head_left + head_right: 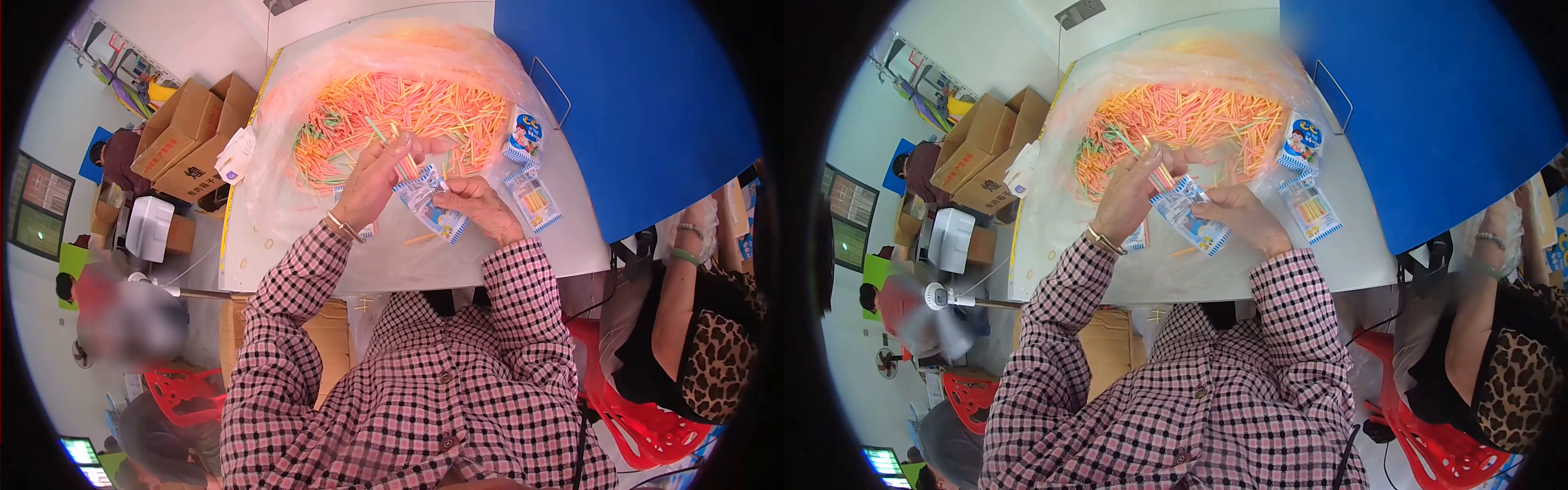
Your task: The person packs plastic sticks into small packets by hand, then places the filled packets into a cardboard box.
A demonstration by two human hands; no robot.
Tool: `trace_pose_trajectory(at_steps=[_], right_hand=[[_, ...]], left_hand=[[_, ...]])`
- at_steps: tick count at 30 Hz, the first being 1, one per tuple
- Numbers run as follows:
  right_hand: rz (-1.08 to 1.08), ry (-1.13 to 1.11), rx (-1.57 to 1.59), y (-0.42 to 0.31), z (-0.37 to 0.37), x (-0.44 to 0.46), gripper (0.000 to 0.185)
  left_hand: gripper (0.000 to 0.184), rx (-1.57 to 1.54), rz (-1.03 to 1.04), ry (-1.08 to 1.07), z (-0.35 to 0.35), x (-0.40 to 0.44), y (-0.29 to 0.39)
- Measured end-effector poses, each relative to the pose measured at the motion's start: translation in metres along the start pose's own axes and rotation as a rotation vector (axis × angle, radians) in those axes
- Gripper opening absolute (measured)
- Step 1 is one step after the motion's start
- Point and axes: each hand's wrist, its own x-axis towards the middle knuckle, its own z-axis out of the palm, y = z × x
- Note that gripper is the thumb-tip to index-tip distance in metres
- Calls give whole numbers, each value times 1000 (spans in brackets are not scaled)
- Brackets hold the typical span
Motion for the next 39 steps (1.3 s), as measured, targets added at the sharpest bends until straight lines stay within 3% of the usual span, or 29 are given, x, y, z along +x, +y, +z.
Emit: trace_pose_trajectory(at_steps=[6, 14, 22, 26, 31, 35, 39], right_hand=[[1, 11, -54, 1, 0, -3, 24], [-81, 74, -4, 1, 0, -4, 25], [-122, 91, -12, -1, 0, -6, 26], [-177, 195, 118, 1, 1, -8, 26], [-259, 171, 127, 0, 1, -5, 25], [-207, 97, 181, -22, 4, -15, 23], [-119, 166, -45, -13, -14, -22, 22]], left_hand=[[31, 75, -130, -41, 11, -8, -6], [39, 282, 21, -43, -2, -4, 7], [43, 618, -43, -181, 1, -4, 4], [35, 559, 34, -106, 0, 0, 11], [30, 674, 7, -152, 1, -2, 0], [31, 433, 82, -60, 9, 8, 3], [25, 548, 86, -66, 20, 7, 3]])
